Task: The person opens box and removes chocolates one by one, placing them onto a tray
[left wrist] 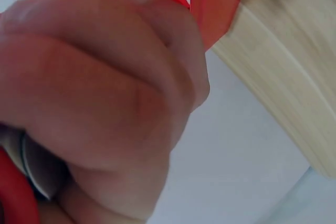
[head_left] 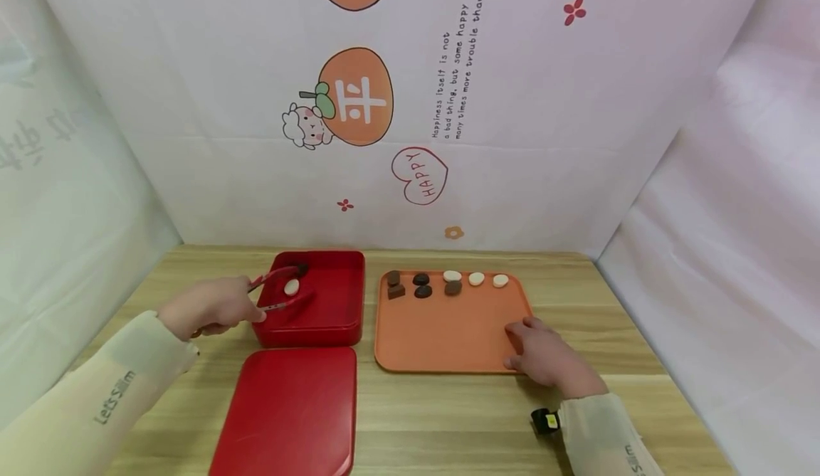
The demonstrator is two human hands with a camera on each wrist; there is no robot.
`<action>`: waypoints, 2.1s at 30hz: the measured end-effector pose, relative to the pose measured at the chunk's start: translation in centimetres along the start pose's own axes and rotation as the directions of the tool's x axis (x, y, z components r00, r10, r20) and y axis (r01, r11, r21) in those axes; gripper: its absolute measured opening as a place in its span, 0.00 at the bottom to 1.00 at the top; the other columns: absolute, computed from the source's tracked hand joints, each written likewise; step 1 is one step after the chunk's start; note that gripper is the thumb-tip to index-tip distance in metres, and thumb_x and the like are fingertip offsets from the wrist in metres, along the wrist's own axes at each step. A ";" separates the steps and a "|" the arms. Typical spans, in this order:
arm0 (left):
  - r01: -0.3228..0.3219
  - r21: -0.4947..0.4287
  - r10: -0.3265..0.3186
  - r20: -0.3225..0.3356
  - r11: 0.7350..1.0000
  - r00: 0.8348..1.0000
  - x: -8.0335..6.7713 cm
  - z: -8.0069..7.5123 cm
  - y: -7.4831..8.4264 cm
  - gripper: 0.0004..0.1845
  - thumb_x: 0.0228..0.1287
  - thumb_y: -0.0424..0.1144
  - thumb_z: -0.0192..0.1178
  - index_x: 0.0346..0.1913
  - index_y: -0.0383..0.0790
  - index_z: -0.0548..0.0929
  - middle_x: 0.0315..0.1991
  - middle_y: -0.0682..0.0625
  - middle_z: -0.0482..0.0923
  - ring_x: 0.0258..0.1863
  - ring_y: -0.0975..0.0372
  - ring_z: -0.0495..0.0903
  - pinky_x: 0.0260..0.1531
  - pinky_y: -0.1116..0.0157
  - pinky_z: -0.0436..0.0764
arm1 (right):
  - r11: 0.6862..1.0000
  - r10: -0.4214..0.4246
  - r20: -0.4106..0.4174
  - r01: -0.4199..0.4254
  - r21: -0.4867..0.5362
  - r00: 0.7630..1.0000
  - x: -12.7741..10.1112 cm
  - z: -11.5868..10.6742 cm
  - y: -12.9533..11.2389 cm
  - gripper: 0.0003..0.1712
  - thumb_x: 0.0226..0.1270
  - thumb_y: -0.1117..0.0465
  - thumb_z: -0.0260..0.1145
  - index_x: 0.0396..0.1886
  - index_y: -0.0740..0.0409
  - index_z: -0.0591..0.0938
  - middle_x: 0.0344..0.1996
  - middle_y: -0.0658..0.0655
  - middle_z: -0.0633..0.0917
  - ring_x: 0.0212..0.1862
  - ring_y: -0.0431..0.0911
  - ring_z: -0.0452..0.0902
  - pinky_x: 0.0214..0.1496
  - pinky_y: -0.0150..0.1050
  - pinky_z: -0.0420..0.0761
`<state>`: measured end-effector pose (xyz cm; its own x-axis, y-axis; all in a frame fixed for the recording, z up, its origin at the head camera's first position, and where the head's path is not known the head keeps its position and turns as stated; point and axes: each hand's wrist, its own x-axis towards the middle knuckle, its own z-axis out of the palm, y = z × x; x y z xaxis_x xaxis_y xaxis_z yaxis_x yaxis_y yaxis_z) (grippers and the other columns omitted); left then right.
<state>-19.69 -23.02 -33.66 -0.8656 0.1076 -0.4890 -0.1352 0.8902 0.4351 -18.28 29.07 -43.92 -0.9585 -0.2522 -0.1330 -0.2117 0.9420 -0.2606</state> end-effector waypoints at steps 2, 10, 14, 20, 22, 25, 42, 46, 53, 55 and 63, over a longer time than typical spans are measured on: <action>0.012 0.001 -0.012 -0.002 1.000 1.000 0.0 0.1 0.0 0.49 0.65 0.45 0.64 0.74 0.23 0.46 0.12 0.52 0.62 0.10 0.64 0.55 0.13 0.67 0.55 | 1.000 -0.002 0.001 0.002 -0.001 1.000 0.0 -0.1 0.0 0.36 0.64 0.54 0.72 0.67 0.66 0.73 0.66 0.78 0.65 0.63 0.74 0.63 0.59 0.65 0.68; -0.002 -0.013 0.001 -0.030 1.000 1.000 0.2 0.7 0.3 0.47 0.66 0.43 0.63 0.76 0.27 0.46 0.13 0.52 0.64 0.09 0.63 0.56 0.12 0.67 0.58 | 1.000 0.001 0.005 -0.001 -0.003 1.000 0.0 -0.1 -0.1 0.36 0.64 0.54 0.73 0.67 0.65 0.74 0.66 0.78 0.65 0.64 0.74 0.63 0.59 0.65 0.68; -0.036 0.043 0.036 -0.020 0.998 0.999 0.2 0.9 0.7 0.32 0.69 0.40 0.60 0.67 0.25 0.62 0.15 0.50 0.68 0.09 0.63 0.59 0.11 0.67 0.61 | 1.000 0.003 0.004 -0.003 -0.003 1.000 0.1 -0.1 0.0 0.35 0.64 0.54 0.73 0.67 0.65 0.74 0.66 0.78 0.65 0.64 0.73 0.63 0.59 0.65 0.68; -0.067 0.146 0.075 -0.052 0.987 0.996 0.2 1.3 0.8 0.12 0.72 0.37 0.55 0.42 0.29 0.70 0.14 0.49 0.69 0.09 0.63 0.63 0.10 0.68 0.65 | 1.000 -0.006 0.002 0.006 -0.009 1.000 0.1 -0.1 0.1 0.35 0.64 0.54 0.72 0.67 0.65 0.74 0.65 0.78 0.66 0.64 0.73 0.63 0.59 0.65 0.68; -0.049 0.142 0.057 -0.054 0.989 0.997 0.1 1.4 0.7 0.11 0.73 0.37 0.54 0.42 0.29 0.69 0.13 0.49 0.67 0.09 0.62 0.62 0.09 0.67 0.64 | 1.000 -0.013 0.002 0.013 -0.012 1.000 0.1 -0.1 0.1 0.35 0.65 0.54 0.72 0.67 0.66 0.73 0.65 0.79 0.66 0.64 0.73 0.63 0.59 0.65 0.68; -0.040 0.148 0.048 -0.045 0.988 0.998 0.0 1.6 0.5 0.11 0.74 0.37 0.52 0.40 0.29 0.69 0.12 0.49 0.65 0.09 0.62 0.61 0.09 0.66 0.64 | 1.000 -0.016 -0.002 0.016 -0.013 1.000 0.1 -0.1 0.1 0.35 0.65 0.54 0.72 0.67 0.66 0.73 0.65 0.79 0.66 0.63 0.74 0.64 0.59 0.65 0.68; -0.114 0.105 0.122 -0.066 0.988 0.990 0.0 3.0 0.1 0.34 0.78 0.38 0.50 0.72 0.17 0.49 0.13 0.50 0.66 0.07 0.62 0.63 0.10 0.66 0.64 | 1.000 -0.001 0.003 0.001 -0.014 1.000 0.1 -0.1 0.0 0.35 0.64 0.53 0.72 0.67 0.65 0.74 0.66 0.78 0.66 0.64 0.73 0.63 0.59 0.65 0.68; -0.147 0.118 0.158 -0.086 0.982 0.984 -0.1 3.2 0.4 0.35 0.78 0.39 0.51 0.73 0.18 0.50 0.23 0.46 0.74 0.07 0.62 0.65 0.10 0.65 0.66 | 1.000 -0.007 -0.001 0.007 -0.011 1.000 0.1 0.0 0.0 0.35 0.64 0.54 0.72 0.67 0.65 0.74 0.65 0.78 0.66 0.64 0.73 0.63 0.59 0.65 0.68; -0.145 0.070 0.151 -0.094 0.987 0.984 -0.2 3.3 1.1 0.36 0.78 0.41 0.51 0.76 0.24 0.48 0.35 0.42 0.79 0.08 0.61 0.64 0.11 0.64 0.68 | 1.000 -0.009 -0.004 0.009 -0.009 1.000 0.1 0.0 0.1 0.36 0.64 0.53 0.72 0.67 0.66 0.74 0.65 0.78 0.66 0.64 0.73 0.64 0.59 0.64 0.68; -0.156 0.066 0.162 -0.097 0.985 0.982 -0.3 3.4 1.3 0.37 0.78 0.41 0.52 0.76 0.25 0.48 0.29 0.44 0.78 0.08 0.61 0.64 0.12 0.63 0.69 | 1.000 -0.008 -0.003 0.008 -0.008 1.000 0.2 0.0 0.1 0.36 0.64 0.53 0.72 0.67 0.66 0.74 0.65 0.78 0.66 0.64 0.72 0.64 0.59 0.64 0.68; -0.216 0.194 0.248 -0.161 0.957 0.955 -0.5 3.7 2.7 0.36 0.75 0.40 0.56 0.72 0.19 0.54 0.31 0.42 0.76 0.23 0.55 0.78 0.25 0.57 0.79 | 1.000 0.003 0.004 -0.003 -0.011 1.000 0.2 -0.1 0.0 0.36 0.64 0.54 0.72 0.67 0.66 0.73 0.65 0.78 0.66 0.64 0.73 0.64 0.59 0.64 0.68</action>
<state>-17.81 -19.08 -35.04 -0.9379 0.2528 -0.2376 0.1514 0.9145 0.3753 -18.45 29.04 -43.86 -0.9582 -0.2506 -0.1378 -0.2113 0.9451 -0.2493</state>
